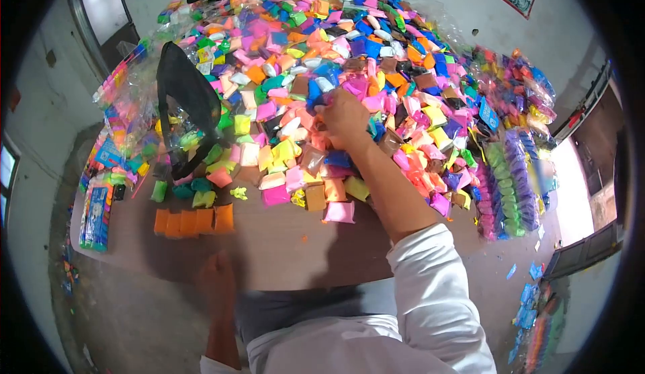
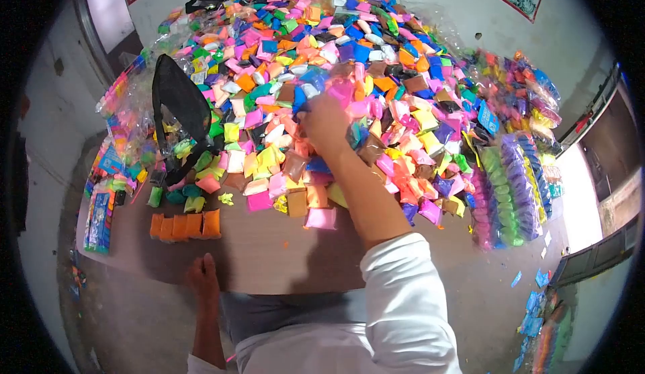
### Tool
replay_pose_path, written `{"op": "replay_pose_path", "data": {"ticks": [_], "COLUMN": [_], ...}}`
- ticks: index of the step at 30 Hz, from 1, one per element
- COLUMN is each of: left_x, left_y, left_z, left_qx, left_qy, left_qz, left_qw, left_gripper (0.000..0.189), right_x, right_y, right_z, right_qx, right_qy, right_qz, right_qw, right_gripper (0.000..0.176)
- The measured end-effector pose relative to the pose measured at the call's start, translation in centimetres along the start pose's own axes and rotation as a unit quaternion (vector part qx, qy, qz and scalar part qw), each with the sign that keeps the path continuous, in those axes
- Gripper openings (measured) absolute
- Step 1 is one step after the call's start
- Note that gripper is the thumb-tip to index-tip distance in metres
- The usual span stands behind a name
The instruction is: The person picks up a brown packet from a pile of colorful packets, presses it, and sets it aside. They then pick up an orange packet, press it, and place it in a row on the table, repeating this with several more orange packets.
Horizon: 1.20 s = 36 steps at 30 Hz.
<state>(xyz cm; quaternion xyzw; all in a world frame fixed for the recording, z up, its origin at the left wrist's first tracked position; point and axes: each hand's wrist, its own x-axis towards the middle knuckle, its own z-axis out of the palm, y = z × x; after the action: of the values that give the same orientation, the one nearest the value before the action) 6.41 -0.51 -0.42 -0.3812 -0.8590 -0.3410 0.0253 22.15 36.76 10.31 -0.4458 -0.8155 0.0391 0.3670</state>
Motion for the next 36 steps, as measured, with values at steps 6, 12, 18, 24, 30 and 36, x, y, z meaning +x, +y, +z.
{"op": "replay_pose_path", "data": {"ticks": [6,12,18,24,30,36], "left_x": [0.0,-0.9,-0.3,-0.8,-1.5,-1.8], "left_y": [0.5,1.4,12.4,12.3,11.5,10.7], "left_z": [-0.4,1.9,3.4,4.8,4.3,4.3], "left_qx": [-0.234,-0.276,-0.428,-0.393,-0.414,-0.396], "left_qy": [-0.075,-0.25,-0.379,-0.352,-0.313,-0.339], "left_qz": [-0.112,-0.059,-0.111,-0.07,-0.055,-0.034], "left_qw": [0.963,0.926,0.813,0.846,0.853,0.853], "left_gripper": [0.042,0.041,0.041,0.033,0.034,0.031], "right_x": [-0.4,-11.1,-22.8,-26.5,-26.9,-25.2], "right_y": [0.7,-2.6,-5.1,-5.9,-6.5,-6.8], "right_z": [3.6,-4.7,-6.1,-4.9,-4.0,-5.2], "right_qx": [0.049,0.526,0.685,0.63,0.635,0.643], "right_qy": [0.158,-0.027,-0.091,-0.125,-0.16,-0.174], "right_qz": [0.025,0.23,0.333,0.32,0.318,0.299], "right_qw": [0.986,0.819,0.642,0.696,0.685,0.683], "right_gripper": [0.026,0.03,0.022,0.009,0.009,0.018]}}
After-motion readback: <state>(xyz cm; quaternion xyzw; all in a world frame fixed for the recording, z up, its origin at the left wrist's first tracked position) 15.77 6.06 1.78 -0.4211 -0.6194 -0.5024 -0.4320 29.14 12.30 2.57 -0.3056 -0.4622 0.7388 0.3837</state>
